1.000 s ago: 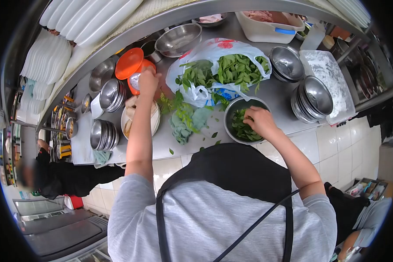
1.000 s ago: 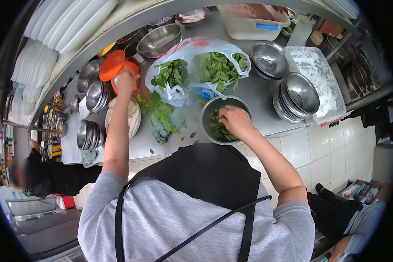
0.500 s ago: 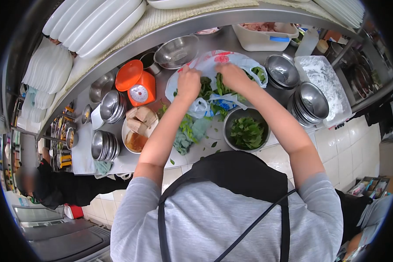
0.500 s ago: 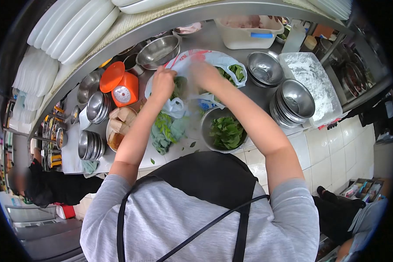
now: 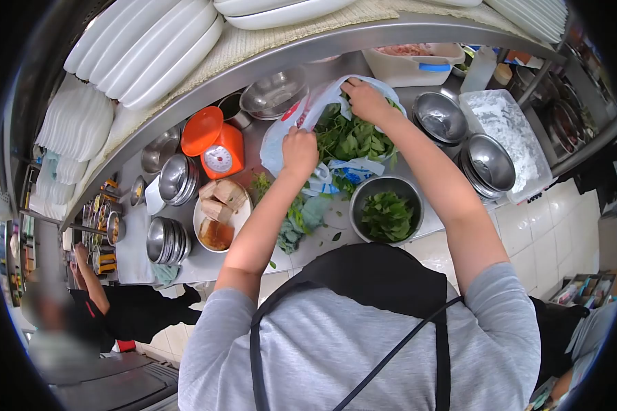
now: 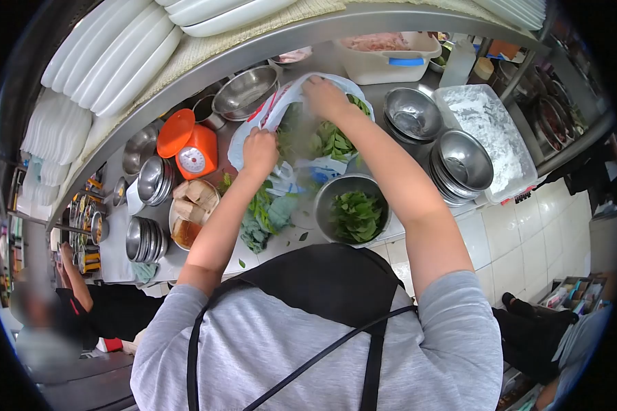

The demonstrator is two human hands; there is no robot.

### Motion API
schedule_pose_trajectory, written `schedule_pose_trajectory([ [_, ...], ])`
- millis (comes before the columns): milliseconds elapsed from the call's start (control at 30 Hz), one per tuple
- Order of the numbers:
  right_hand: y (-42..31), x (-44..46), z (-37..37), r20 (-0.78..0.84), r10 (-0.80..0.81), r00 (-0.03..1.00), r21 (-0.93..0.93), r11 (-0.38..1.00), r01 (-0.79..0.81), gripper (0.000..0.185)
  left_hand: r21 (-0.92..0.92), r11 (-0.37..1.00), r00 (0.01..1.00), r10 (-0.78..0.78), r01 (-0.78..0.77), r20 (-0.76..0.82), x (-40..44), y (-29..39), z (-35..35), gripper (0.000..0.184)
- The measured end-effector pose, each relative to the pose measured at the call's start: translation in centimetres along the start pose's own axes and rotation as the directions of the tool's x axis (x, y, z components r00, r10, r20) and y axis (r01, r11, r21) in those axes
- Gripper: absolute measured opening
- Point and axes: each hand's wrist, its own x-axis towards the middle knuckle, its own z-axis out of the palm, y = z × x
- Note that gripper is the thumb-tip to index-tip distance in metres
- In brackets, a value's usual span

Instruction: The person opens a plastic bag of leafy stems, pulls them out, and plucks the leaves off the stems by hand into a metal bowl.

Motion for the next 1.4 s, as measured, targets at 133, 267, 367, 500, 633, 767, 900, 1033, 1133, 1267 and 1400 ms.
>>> schedule_pose_trajectory([
  [133,0.4,-0.5,-0.1,-0.064,-0.013,0.998,0.101,0.995,0.020,0.041,-0.121,0.991,0.997,-0.056,0.050,-0.046,-0.6,0.0,-4.6,0.004],
  [267,1.5,-1.0,0.2,-0.091,-0.038,0.995,0.169,0.984,0.053,0.028,-0.291,0.952,0.992,-0.114,0.092,-0.061,-2.4,-2.4,-9.7,0.006],
  [367,2.6,-1.0,0.1,-0.065,-0.010,0.998,0.300,0.953,0.029,0.028,-0.514,0.832,0.970,-0.243,0.207,-0.003,-4.4,-5.4,-10.9,0.009],
  [500,2.6,-0.4,-0.1,-0.004,0.054,0.999,0.639,0.768,-0.039,0.027,-0.757,0.557,0.916,-0.379,0.342,0.135,-6.8,-8.2,-10.6,0.011],
  [633,0.4,-1.7,-1.0,-0.097,0.108,0.989,0.664,0.748,-0.016,0.028,-0.927,0.113,0.841,-0.470,0.357,0.267,-7.8,-7.6,-9.9,0.012],
  [767,-1.7,-3.5,-1.8,-0.141,0.113,0.984,0.630,0.777,0.002,0.030,-0.942,0.113,0.861,-0.451,0.317,0.235,-7.7,-7.3,-8.3,0.011],
  [900,-4.0,-5.0,-3.6,-0.347,0.159,0.924,0.593,0.801,0.084,0.024,-0.891,0.279,0.863,-0.463,0.358,0.202,-6.8,-7.2,-7.7,0.008],
  [1033,-7.8,-7.1,-5.3,-0.542,0.066,0.837,0.385,0.906,0.178,0.024,-0.585,0.793,0.956,-0.276,0.172,-0.094,-4.8,-4.2,-9.2,0.009],
  [1133,-9.8,-8.1,-6.1,-0.436,-0.401,0.806,0.061,0.880,0.471,0.048,-0.464,0.886,0.985,-0.092,0.016,-0.143,-3.1,-1.7,-10.2,0.010],
  [1267,-8.9,-8.6,-5.6,-0.236,-0.289,0.928,0.133,0.936,0.325,0.070,-0.298,0.944,0.982,0.098,-0.143,-0.161,-0.5,-0.8,-14.9,0.008],
  [1400,-6.7,-8.1,-6.3,-0.458,-0.082,0.885,0.287,0.929,0.234,0.084,-0.148,0.977,0.960,0.112,-0.153,-0.256,1.1,-2.0,-20.1,0.008],
])
